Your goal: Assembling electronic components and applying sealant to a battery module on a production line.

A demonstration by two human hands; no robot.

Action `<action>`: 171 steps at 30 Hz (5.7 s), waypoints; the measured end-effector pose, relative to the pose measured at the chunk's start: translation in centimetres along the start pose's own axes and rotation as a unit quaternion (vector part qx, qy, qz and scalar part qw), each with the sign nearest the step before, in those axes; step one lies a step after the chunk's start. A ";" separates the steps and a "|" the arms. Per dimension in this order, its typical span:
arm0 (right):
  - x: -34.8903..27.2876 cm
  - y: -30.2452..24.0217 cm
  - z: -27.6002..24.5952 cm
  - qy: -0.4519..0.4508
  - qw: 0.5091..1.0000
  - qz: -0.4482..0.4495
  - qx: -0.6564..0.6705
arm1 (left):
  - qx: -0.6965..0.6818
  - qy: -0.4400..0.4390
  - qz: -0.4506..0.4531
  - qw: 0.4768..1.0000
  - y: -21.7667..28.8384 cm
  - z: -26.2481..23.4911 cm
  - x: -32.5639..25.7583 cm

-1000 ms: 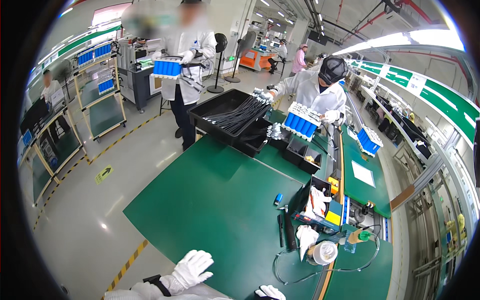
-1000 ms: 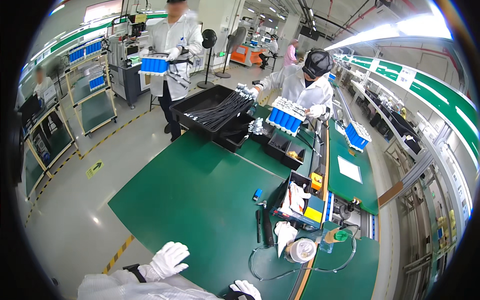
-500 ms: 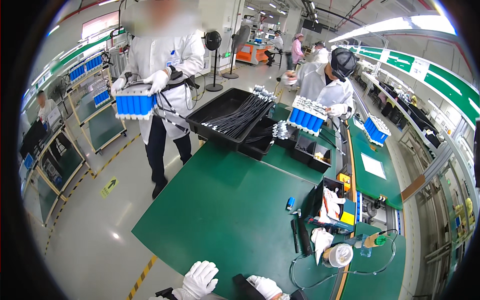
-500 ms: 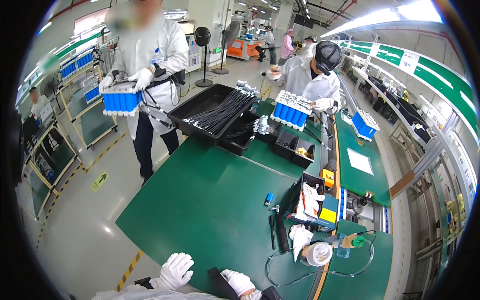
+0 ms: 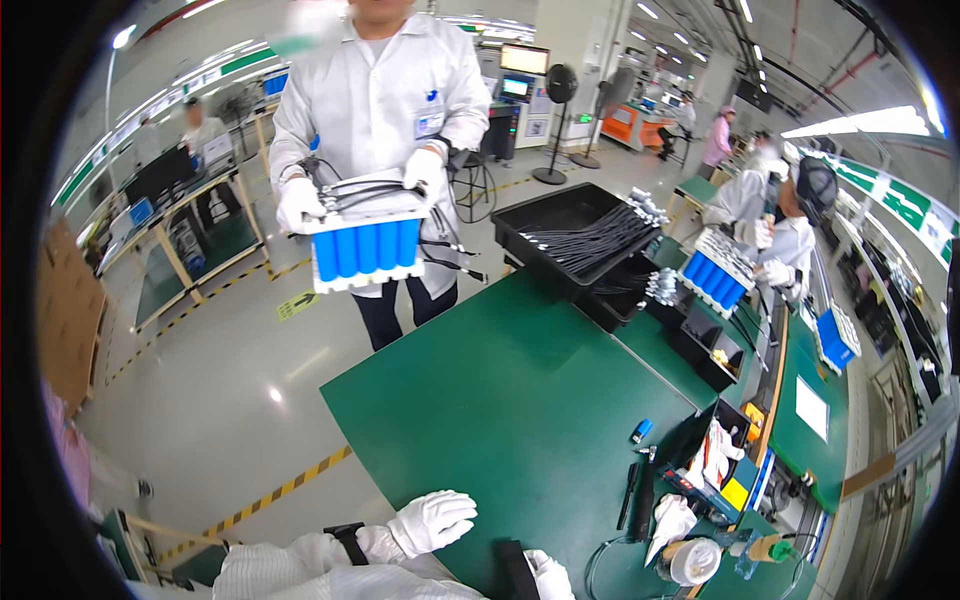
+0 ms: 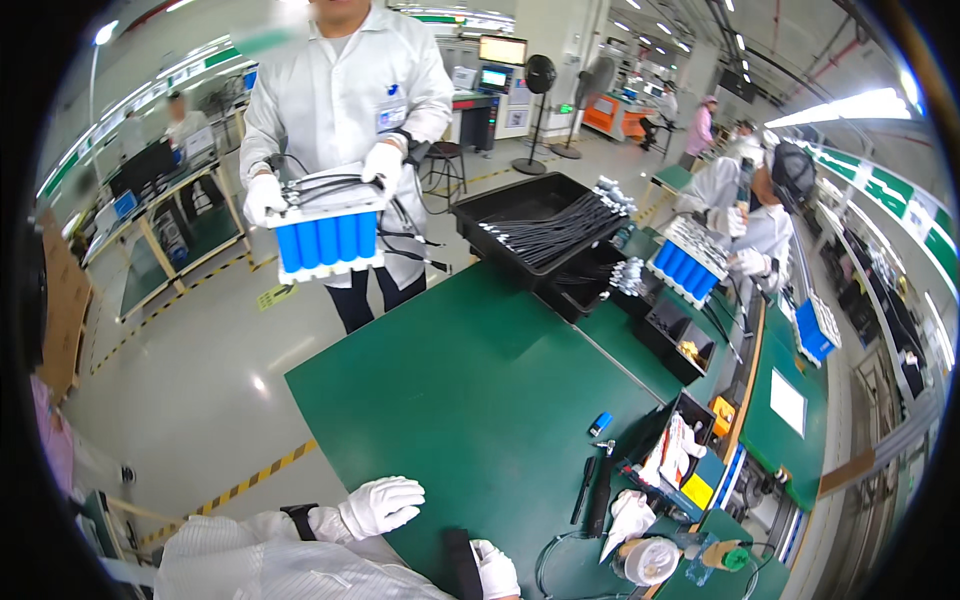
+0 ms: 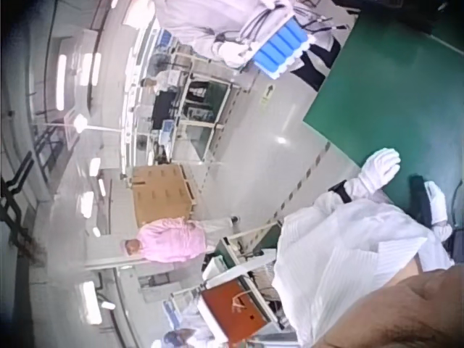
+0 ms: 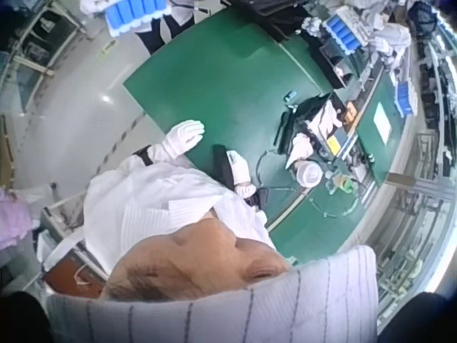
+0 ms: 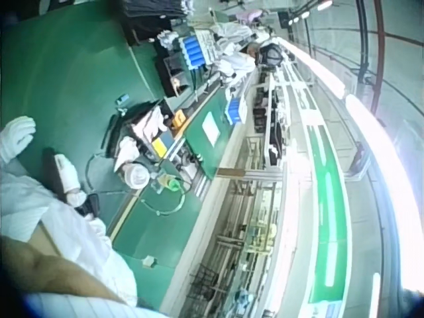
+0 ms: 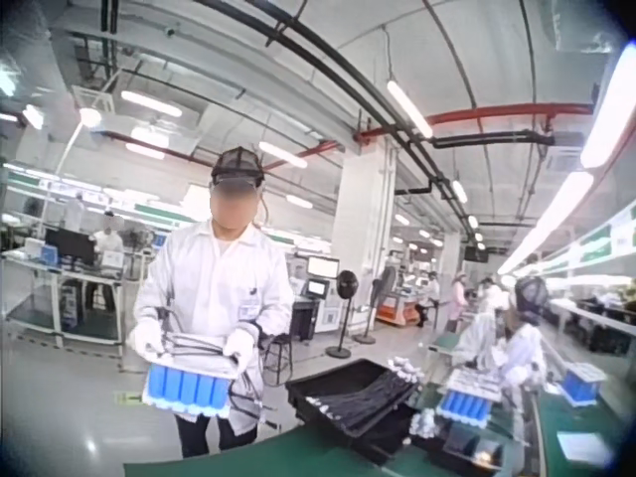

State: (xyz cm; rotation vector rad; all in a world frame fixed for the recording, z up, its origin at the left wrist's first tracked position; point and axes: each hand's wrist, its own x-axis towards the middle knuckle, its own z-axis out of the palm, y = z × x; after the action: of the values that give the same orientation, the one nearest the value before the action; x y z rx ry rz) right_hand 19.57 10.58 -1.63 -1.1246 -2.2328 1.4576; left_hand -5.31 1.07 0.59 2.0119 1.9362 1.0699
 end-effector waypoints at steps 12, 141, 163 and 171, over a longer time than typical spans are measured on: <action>0.1 -0.8 -2.3 -0.023 0.977 0.079 0.195 | -0.022 0.046 -0.014 0.999 3.7 -5.7 0.6; 0.3 -5.5 -11.2 0.331 0.932 0.076 -0.129 | -0.277 0.186 0.070 -0.940 -10.2 -20.5 15.9; 5.0 -2.6 -17.5 0.522 0.811 0.096 -0.247 | -0.133 0.061 -0.020 -0.989 -1.1 -12.8 14.3; 4.2 -3.3 -20.4 0.588 0.780 0.085 -0.195 | -0.254 0.168 -0.049 -0.951 -0.4 -9.2 14.3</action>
State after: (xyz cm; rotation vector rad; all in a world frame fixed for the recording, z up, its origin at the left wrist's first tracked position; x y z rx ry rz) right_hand 26.92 26.53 10.00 -1.7083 -1.4714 0.0603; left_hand -12.21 11.01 12.53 2.3648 2.0798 0.2094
